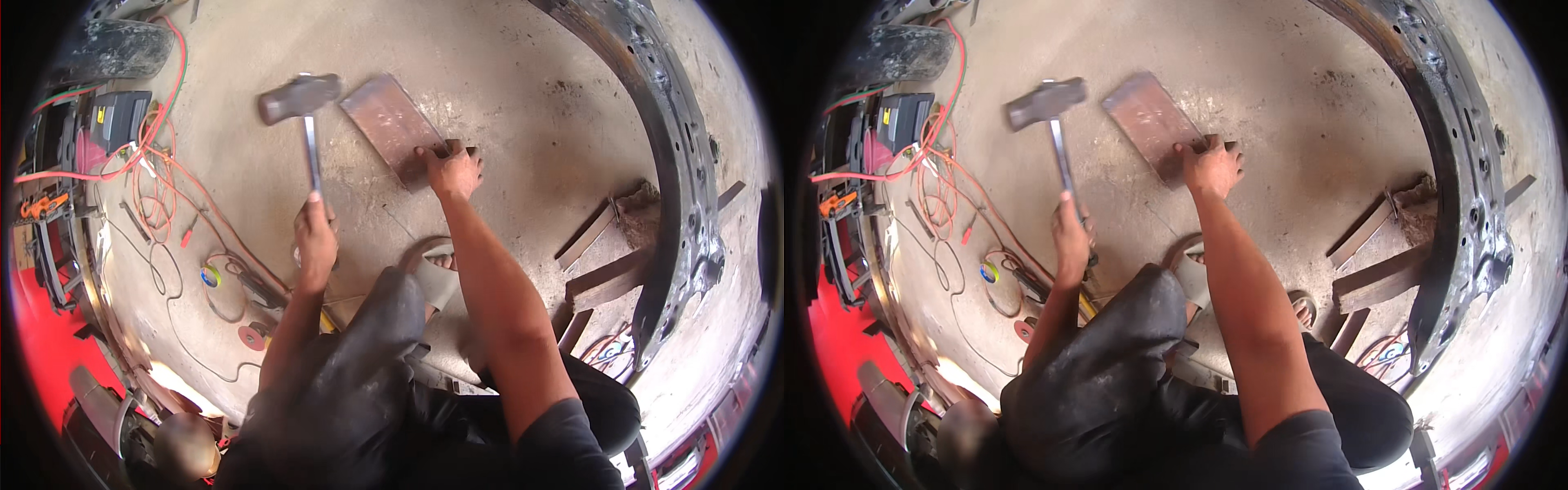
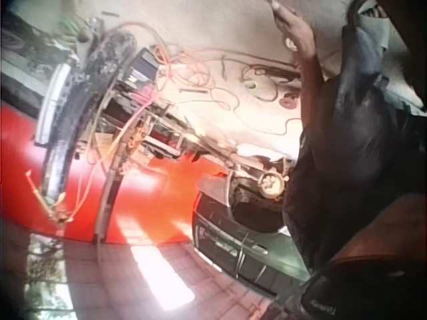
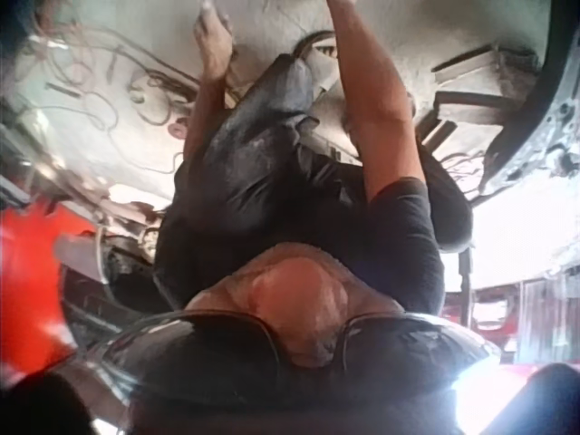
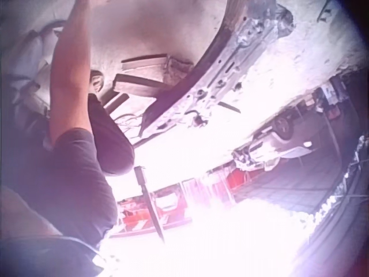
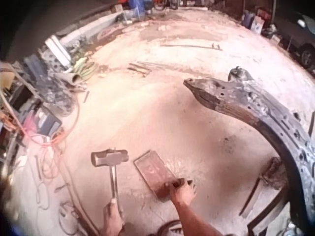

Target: Hammering a rectangular piece of metal on the concrete floor to flatten or shape it.

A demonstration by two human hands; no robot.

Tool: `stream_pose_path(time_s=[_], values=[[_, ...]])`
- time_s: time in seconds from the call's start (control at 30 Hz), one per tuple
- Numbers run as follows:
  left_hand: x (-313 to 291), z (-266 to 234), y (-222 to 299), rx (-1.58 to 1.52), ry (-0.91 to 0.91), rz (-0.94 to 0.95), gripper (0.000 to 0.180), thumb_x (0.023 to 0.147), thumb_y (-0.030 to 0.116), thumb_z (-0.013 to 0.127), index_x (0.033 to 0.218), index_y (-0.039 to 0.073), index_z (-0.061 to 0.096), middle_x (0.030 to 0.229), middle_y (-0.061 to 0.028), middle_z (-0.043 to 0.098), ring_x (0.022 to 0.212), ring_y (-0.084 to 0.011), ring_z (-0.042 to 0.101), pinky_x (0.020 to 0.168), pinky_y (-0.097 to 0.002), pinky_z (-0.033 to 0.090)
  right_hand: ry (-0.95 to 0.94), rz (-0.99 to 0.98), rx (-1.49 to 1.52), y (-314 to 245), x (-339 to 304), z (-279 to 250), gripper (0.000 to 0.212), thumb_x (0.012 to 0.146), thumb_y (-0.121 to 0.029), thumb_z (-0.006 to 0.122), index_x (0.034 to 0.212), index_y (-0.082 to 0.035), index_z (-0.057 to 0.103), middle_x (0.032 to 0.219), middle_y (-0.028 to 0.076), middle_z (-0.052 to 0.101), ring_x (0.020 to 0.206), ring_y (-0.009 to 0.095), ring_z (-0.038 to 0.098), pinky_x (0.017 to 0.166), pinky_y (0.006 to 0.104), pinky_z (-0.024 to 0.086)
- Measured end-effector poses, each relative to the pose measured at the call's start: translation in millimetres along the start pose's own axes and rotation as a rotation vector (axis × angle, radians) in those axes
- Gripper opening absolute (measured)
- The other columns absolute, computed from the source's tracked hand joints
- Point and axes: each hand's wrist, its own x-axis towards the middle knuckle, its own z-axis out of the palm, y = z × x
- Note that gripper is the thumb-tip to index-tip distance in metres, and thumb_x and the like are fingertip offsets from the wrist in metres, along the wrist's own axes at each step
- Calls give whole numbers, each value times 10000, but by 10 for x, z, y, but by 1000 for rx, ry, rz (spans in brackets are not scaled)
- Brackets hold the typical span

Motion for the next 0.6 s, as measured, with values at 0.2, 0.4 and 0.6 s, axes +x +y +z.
stream_pose_path(time_s=[0.2, 0.4, 0.6], values=[[-102, -318, 192, -519, -70, -194, 517, 1026, 531, 341, 783, 87, 444, 549, -20, 417, 381, -104, 362, 359, -257, 272, -42, -21, 74, 239, 184, -79, 546, 758, -479, 769, 1099, -63, 674, 1209, 224, 587, 1198, 374, 528, 975, 518, 420], [-653, -311, -470, -279, -207, -542, 499, 1018, 495, 402, 679, 131, 448, 509, 43, 376, 396, -76, 330, 392, -257, 243, 69, -263, 553, 692, -338, -437, 289, 889, -245, 707, 835, 7, 576, 747, 193, 632, 673, 336, 595, 657, 397, 468], [-901, -302, -503, -395, -319, -374, 468, 1014, 466, 436, 673, 146, 423, 547, 54, 371, 458, -66, 319, 431, -275, 238, 384, -746, 283, 851, -819, -675, 125, 847, -101, 689, 891, -42, 588, 944, 107, 678, 867, 305, 649, 773, 401, 489]])
